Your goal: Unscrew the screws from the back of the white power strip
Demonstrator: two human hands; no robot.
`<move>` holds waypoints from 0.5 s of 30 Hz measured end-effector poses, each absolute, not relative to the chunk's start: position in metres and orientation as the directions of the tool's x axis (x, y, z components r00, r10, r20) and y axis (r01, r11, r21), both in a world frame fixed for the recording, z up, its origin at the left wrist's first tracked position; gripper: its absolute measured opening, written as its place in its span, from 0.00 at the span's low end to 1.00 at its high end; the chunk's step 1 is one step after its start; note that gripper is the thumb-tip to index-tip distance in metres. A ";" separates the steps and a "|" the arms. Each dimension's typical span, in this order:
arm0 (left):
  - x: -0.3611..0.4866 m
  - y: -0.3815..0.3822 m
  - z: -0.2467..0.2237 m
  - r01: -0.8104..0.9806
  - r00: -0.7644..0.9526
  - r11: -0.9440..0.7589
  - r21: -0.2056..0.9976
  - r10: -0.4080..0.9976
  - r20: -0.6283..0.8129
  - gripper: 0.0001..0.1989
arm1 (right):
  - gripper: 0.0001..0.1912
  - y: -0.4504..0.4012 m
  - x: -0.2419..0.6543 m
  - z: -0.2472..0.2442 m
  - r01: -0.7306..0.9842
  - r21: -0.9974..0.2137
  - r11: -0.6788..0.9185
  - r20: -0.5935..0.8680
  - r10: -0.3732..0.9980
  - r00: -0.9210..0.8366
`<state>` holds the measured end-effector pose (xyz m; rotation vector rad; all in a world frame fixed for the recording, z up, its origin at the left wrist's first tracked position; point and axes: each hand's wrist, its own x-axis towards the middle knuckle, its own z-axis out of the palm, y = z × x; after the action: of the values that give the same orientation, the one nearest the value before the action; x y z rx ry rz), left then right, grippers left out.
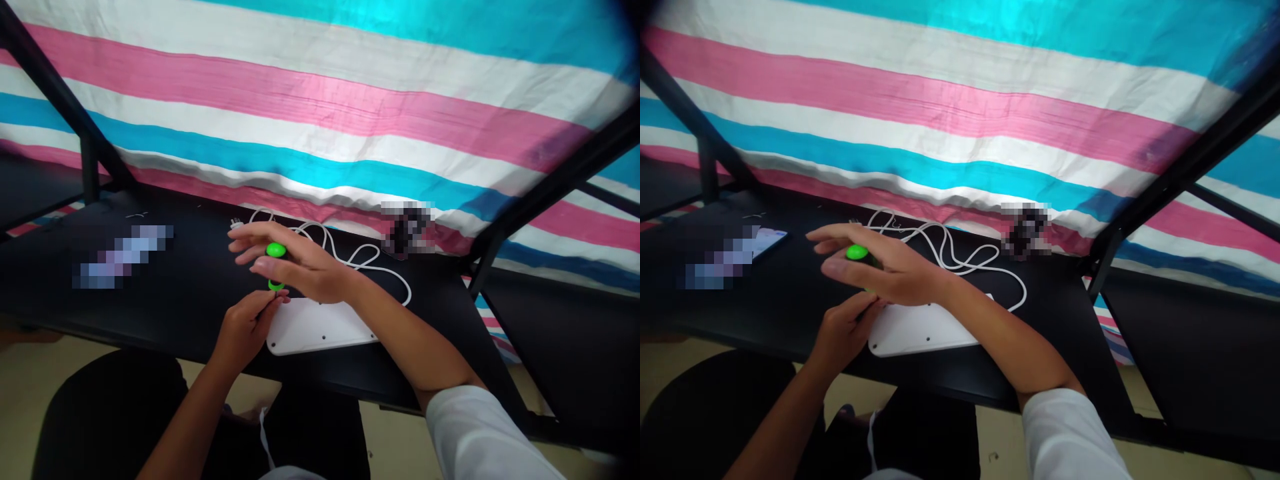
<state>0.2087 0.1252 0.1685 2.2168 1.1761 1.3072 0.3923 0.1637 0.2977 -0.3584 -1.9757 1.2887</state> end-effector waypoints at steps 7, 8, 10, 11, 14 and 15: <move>0.207 0.125 0.165 0.483 0.309 -0.608 0.630 0.792 0.527 0.13 | 0.20 0.163 0.376 0.276 -0.217 -0.917 0.334 0.398 0.777 -0.487; 0.207 0.125 0.165 0.491 0.331 -0.608 0.624 0.792 0.512 0.17 | 0.20 0.161 0.373 0.274 -0.242 -0.916 0.321 0.398 0.807 -0.436; 0.207 0.126 0.165 0.497 0.365 -0.597 0.630 0.802 0.473 0.20 | 0.20 0.158 0.368 0.273 -0.340 -0.905 0.255 0.389 0.818 -0.423; 0.207 0.126 0.165 0.497 0.372 -0.587 0.640 0.810 0.454 0.19 | 0.21 0.158 0.367 0.274 -0.379 -0.900 0.215 0.384 0.804 -0.455; 0.207 0.126 0.166 0.491 0.373 -0.561 0.666 0.827 0.422 0.19 | 0.22 0.161 0.368 0.278 -0.364 -0.919 0.154 0.348 0.752 -0.560; 0.206 0.126 0.167 0.493 0.373 -0.553 0.671 0.832 0.411 0.20 | 0.22 0.162 0.368 0.278 -0.345 -0.925 0.157 0.337 0.757 -0.560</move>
<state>0.2064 0.1262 0.1667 2.1993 1.1458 1.0350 0.3680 0.1620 0.2782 -0.4121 -1.5440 1.5597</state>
